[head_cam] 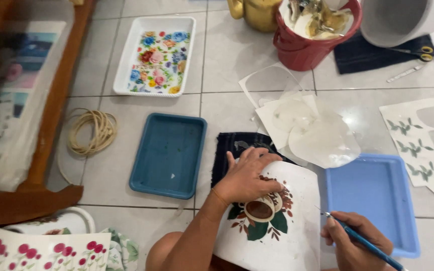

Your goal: The person is sitting on the floor and using a fine brush to paint details on a white ceramic vase. The vase features a pre-printed design of a coffee cup surrounded by leaves and beans. The person carefully adds small brown details to the design, occasionally rotating the vase to access different areas.

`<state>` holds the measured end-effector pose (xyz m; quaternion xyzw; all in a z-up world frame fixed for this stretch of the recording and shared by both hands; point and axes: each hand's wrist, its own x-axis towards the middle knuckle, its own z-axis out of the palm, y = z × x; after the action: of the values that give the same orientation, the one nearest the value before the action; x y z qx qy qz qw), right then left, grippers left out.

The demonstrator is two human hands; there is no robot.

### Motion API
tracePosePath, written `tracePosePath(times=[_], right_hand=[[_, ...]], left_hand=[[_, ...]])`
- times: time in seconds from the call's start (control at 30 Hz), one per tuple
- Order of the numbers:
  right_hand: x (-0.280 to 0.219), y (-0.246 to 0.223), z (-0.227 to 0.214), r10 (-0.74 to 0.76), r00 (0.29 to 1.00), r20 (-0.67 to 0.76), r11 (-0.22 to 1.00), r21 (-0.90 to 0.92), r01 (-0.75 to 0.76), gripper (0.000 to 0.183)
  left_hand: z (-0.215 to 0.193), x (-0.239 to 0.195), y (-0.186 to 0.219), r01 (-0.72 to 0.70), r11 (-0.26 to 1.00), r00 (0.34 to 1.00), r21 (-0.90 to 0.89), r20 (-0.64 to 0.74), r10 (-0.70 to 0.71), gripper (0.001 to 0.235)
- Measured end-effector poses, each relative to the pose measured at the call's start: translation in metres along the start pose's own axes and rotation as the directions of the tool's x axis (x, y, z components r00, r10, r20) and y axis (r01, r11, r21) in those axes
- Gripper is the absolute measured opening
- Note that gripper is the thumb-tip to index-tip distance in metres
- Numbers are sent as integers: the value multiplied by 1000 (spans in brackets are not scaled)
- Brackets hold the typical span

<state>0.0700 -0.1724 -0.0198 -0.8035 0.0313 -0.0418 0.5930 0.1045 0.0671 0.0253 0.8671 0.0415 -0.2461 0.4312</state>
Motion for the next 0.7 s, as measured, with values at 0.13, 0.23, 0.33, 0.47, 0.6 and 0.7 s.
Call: tracePosePath(times=[0.13, 0.23, 0.33, 0.47, 0.6, 0.7], right_hand=[[2, 11, 3, -105, 992, 72, 992, 72, 100, 8], [3, 14, 7, -119, 987, 106, 992, 42, 115, 6], [2, 19, 12, -128, 985, 117, 989, 94, 117, 5], [2, 23, 10, -152, 980, 126, 988, 44, 147, 7], [-4, 21, 9, -217, 967, 130, 976, -2, 219, 10], [-8, 23, 9, -239, 961, 138, 969, -30, 246, 10]], left_hand=[[-1, 3, 1, 22, 999, 1000, 36, 3, -22, 67], [2, 6, -2, 18, 999, 1000, 41, 15, -18, 66], [2, 9, -5, 30, 999, 999, 34, 19, -31, 65], [2, 10, -5, 30, 999, 999, 10, 33, -31, 63], [3, 12, -7, 33, 999, 999, 7, 33, -33, 62], [4, 13, -7, 30, 1000, 999, 5, 33, -30, 62]])
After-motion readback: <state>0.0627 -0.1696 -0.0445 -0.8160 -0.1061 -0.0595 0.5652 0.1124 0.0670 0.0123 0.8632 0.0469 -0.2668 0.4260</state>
